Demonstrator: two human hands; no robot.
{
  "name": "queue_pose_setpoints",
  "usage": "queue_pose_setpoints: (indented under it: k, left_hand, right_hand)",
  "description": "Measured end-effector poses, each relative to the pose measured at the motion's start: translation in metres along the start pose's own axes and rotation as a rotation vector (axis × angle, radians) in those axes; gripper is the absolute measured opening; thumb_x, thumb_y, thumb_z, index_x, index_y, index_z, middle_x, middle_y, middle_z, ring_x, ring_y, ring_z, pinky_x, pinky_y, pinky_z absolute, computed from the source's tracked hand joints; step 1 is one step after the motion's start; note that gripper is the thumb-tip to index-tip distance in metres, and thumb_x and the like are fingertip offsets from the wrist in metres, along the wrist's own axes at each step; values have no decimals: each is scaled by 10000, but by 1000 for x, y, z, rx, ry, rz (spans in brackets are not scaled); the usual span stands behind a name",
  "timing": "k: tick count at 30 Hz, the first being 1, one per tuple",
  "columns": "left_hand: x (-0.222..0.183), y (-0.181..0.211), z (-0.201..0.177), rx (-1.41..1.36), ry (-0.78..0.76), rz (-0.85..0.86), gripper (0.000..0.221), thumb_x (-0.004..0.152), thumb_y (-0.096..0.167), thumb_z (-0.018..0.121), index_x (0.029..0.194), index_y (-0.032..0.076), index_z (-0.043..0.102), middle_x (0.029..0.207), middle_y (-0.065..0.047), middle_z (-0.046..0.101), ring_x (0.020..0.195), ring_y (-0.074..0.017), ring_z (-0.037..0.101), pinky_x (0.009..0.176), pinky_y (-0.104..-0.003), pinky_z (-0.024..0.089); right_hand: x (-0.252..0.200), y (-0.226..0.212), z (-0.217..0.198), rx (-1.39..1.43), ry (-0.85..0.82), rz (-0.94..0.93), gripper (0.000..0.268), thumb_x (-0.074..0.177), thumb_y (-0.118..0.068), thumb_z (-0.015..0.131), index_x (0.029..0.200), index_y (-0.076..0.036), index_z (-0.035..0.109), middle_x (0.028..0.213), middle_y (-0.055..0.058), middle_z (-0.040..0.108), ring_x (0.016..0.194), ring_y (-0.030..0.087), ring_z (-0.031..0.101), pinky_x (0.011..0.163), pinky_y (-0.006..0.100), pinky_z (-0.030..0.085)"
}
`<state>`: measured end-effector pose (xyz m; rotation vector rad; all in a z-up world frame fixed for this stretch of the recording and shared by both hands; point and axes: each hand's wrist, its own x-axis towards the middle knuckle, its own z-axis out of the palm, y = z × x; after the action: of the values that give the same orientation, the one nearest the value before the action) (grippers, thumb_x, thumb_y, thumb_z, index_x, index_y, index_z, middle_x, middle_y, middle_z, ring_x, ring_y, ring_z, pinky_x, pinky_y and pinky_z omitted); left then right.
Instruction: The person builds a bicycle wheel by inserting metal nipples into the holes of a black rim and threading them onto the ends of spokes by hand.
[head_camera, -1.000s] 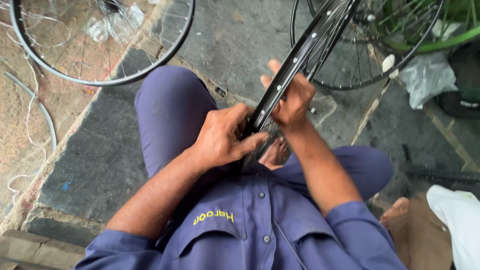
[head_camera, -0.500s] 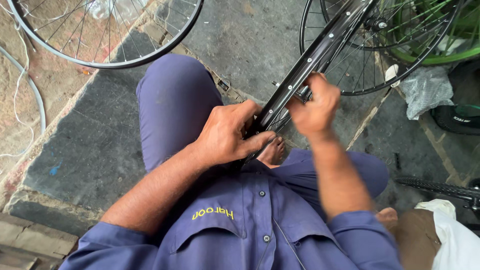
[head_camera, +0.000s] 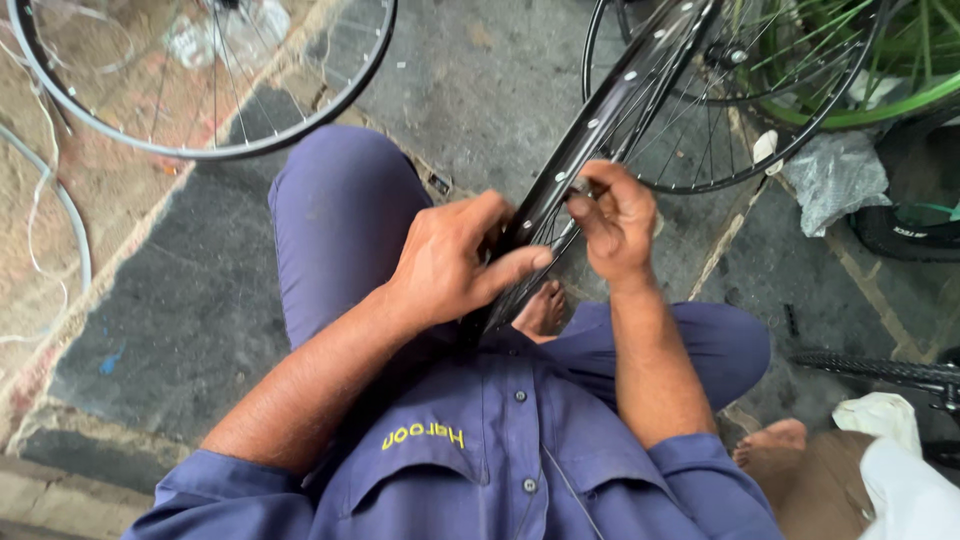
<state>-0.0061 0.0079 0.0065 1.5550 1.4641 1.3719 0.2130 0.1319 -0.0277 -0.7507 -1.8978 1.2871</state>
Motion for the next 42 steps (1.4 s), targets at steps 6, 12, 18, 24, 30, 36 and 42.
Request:
queue_pose_setpoints:
  k: [6, 12, 18, 24, 30, 36, 42]
  left_hand:
    - [54, -9, 11, 292, 133, 88, 472, 912, 415, 822, 1089, 51, 579, 787, -154, 686, 727, -401, 683, 626, -502, 504]
    - [4, 3, 11, 153, 31, -11, 457, 868, 353, 819, 1094, 36, 580, 739, -138, 670, 653, -366, 685, 576, -461, 515]
    - [-17, -2, 10, 94, 21, -10, 439, 856, 326, 840, 1069, 34, 592, 683, -111, 637, 595, -312, 672, 539, -414, 503]
    - [-15, -4, 9, 62, -14, 0, 464, 846, 351, 848, 1069, 29, 600, 657, -109, 630, 572, -304, 663, 521, -409, 499]
    - [-14, -9, 9, 65, 0, 8, 435, 852, 345, 840, 1031, 36, 591, 679, -110, 634, 589, -304, 669, 532, -408, 506]
    - [-12, -4, 4, 59, -2, -29, 432, 824, 338, 854, 998, 33, 602, 641, -109, 619, 542, -295, 656, 500, -400, 500]
    - [-14, -3, 6, 58, -35, 9, 422, 816, 331, 856, 975, 30, 606, 627, -99, 612, 518, -284, 643, 481, -393, 487]
  right_hand:
    - [-1, 4, 17, 108, 78, 61, 271, 1089, -246, 694, 1203, -1, 675, 1067, 14, 685, 977, 79, 623, 886, 233, 522]
    - [-6, -8, 4, -3, 285, 21, 279, 1077, -217, 713, 1207, 25, 664, 1164, 49, 699, 1047, 114, 657, 938, 248, 524]
    - [-1, 12, -1, -223, 193, 258, 346, 1020, -247, 701, 1218, 25, 781, 825, 79, 582, 734, 132, 487, 647, 253, 317]
    - [28, -6, 4, 479, -25, 291, 382, 1040, -348, 701, 1234, -21, 672, 1143, 30, 719, 1045, 117, 648, 993, 281, 507]
    - [37, -23, 30, -878, 290, -459, 270, 857, -269, 793, 894, -53, 635, 942, 96, 698, 912, 235, 657, 860, 376, 500]
    - [13, -14, 25, -470, 191, -111, 217, 865, -86, 779, 1037, -4, 674, 1075, 124, 754, 988, 194, 744, 894, 308, 582]
    - [28, 14, -14, 682, -142, 189, 442, 940, -65, 786, 1360, -58, 649, 1287, 125, 709, 1185, 219, 681, 1005, 349, 560]
